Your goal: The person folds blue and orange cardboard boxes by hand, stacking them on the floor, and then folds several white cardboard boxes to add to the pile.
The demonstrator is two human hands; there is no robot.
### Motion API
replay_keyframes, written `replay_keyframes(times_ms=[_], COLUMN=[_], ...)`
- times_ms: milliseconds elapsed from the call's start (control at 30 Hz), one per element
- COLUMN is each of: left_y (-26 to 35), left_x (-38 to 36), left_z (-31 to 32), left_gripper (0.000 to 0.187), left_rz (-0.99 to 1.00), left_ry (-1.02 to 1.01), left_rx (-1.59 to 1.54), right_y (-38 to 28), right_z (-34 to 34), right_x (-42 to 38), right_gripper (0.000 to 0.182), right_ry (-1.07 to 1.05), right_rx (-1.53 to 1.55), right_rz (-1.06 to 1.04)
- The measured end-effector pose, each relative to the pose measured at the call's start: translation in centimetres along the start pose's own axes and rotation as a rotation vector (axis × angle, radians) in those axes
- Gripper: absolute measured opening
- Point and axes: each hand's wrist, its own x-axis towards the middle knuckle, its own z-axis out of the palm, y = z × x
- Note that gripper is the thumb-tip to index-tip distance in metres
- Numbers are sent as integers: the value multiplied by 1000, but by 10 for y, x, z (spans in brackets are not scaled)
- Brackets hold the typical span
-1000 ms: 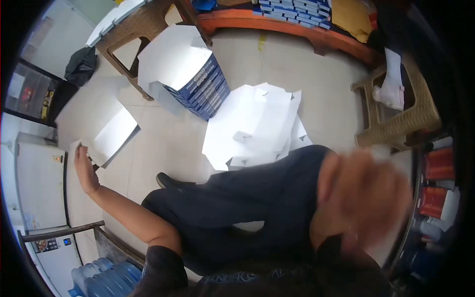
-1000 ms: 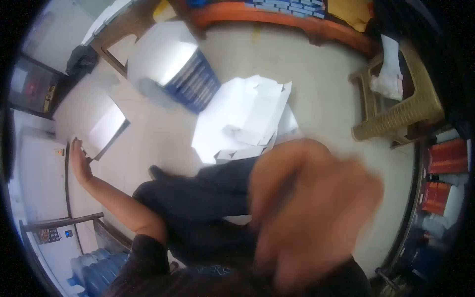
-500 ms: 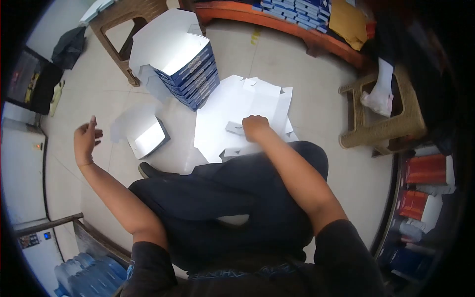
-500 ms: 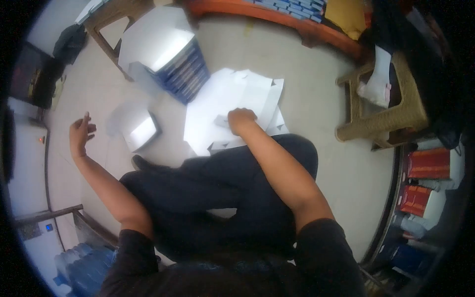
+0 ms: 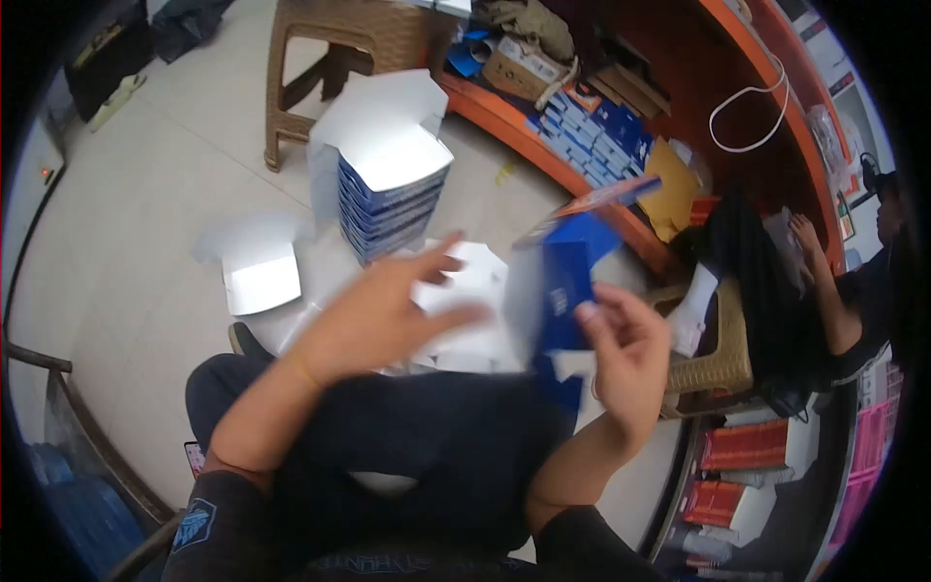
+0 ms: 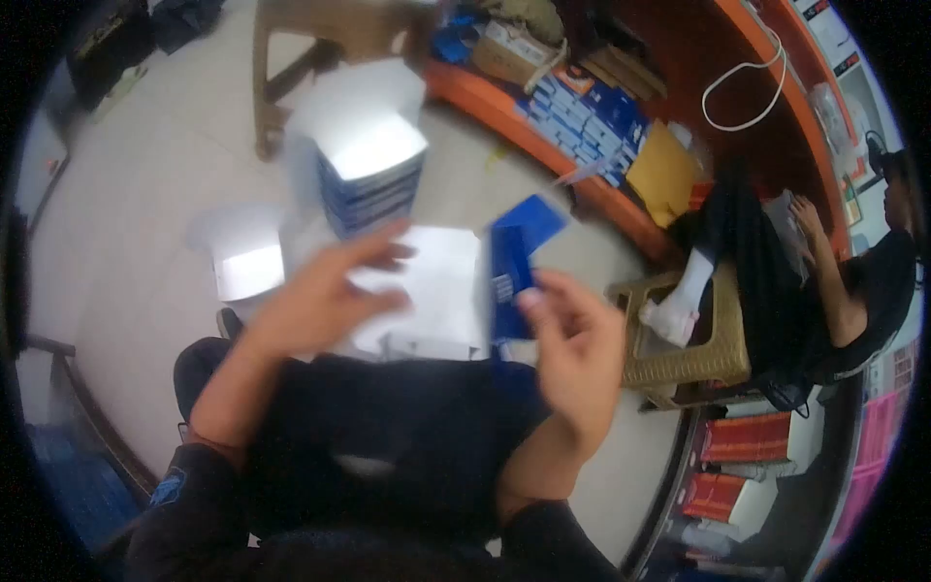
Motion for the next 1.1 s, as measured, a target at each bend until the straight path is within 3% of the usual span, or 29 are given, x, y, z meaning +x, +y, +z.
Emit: replay_keyframes(times_ms=[100,167,200,300,400,567,600,700,800,900,1033,1100], left_y=[16,22,21,8,0,-2,-6,-4,-9,-4,-11,-9], left_x=[-6,-5,-2,5,15,19,17,22,11,11,-1,-2], left_z=[18,22,24,23,20,30,22,26,29,41,38,41], left_gripper=[65,54,53,40,36,42,44,33,30,34,39,40], left_rz=[91,-148,-159,-269,-361,-374,-365,-155,-41,-16,122,166], left_ry=[-56,52,111,299,527,834,810,895,666,676,527,511], left_rx=[-162,-475,-495,-468,-458,-353,-334,-764,-572,-621,-744,-769], right_y=[-33,-20,-13,-3,-9,14,17,34,31,30,25,26], right_z=[36,50,56,72,69,96,98,98,101,98,98,95], right_x=[-2,8,11,3,-3,-12,-10,-8,-6,-7,-12,-10], right_gripper=[33,39,43,59,74,40,18,17,18,20,19,19], right_ry=[-505,-591,-626,-574,-468,-328,-263,-43,140,214,231,232], right_rx=[414,483,520,617,64,-457,-374,-174,-41,7,83,26], right_rz=[193,162,146,103,-389,-669,-697,-738,-695,-647,-529,-603])
